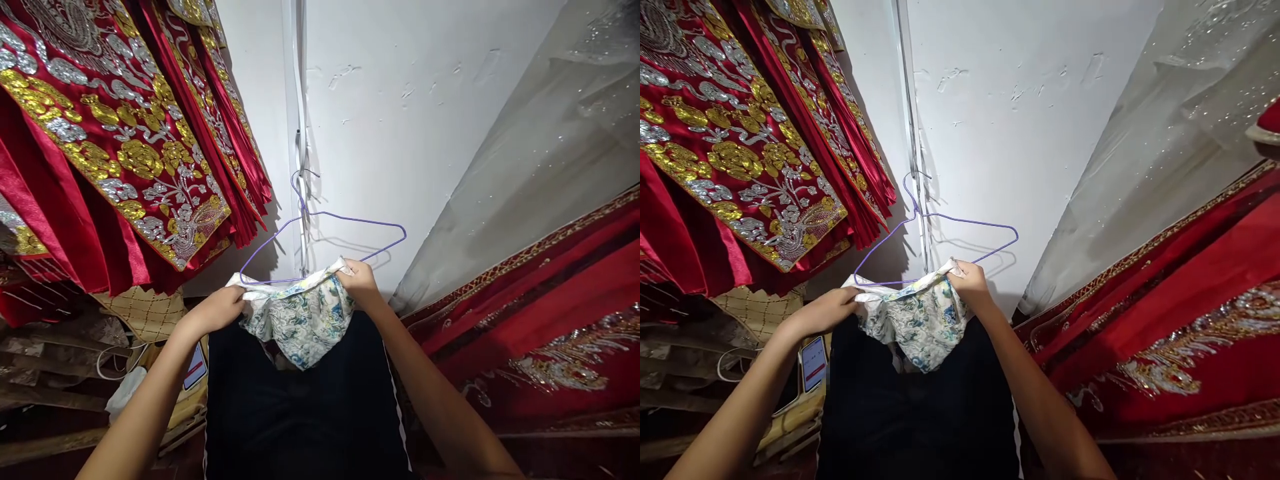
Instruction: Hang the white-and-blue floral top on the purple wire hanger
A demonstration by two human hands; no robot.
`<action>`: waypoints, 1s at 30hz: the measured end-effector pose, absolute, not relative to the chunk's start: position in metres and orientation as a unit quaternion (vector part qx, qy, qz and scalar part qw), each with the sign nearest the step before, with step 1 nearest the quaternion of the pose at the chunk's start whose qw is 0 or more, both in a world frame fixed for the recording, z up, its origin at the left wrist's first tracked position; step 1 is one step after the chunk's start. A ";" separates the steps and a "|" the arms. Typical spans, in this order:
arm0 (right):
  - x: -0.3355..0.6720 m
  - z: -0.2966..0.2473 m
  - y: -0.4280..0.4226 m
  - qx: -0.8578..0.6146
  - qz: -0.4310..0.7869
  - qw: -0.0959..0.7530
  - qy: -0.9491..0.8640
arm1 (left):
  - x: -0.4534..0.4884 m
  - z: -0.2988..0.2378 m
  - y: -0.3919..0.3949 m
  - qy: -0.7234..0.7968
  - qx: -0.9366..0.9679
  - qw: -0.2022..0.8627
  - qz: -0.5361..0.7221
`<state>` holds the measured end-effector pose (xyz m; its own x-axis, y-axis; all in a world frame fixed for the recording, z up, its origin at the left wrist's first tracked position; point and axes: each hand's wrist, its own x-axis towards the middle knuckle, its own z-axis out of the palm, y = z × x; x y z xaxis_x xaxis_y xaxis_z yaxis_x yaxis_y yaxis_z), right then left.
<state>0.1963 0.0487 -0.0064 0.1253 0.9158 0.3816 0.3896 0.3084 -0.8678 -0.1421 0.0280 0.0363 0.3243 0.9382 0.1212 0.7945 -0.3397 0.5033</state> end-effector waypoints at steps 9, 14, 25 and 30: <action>0.179 -0.002 0.033 -0.499 0.309 0.538 -0.605 | -0.125 0.072 0.014 0.483 0.815 0.103 0.304; 0.151 -0.005 0.017 -0.487 0.319 0.548 -0.601 | -0.128 0.080 0.025 0.501 0.789 0.066 0.350; 0.153 -0.002 0.019 -0.489 0.311 0.541 -0.609 | -0.124 0.087 0.039 0.478 0.779 0.032 0.405; 0.145 0.007 0.012 -0.491 0.331 0.532 -0.605 | -0.126 0.090 0.052 0.462 0.757 -0.010 0.462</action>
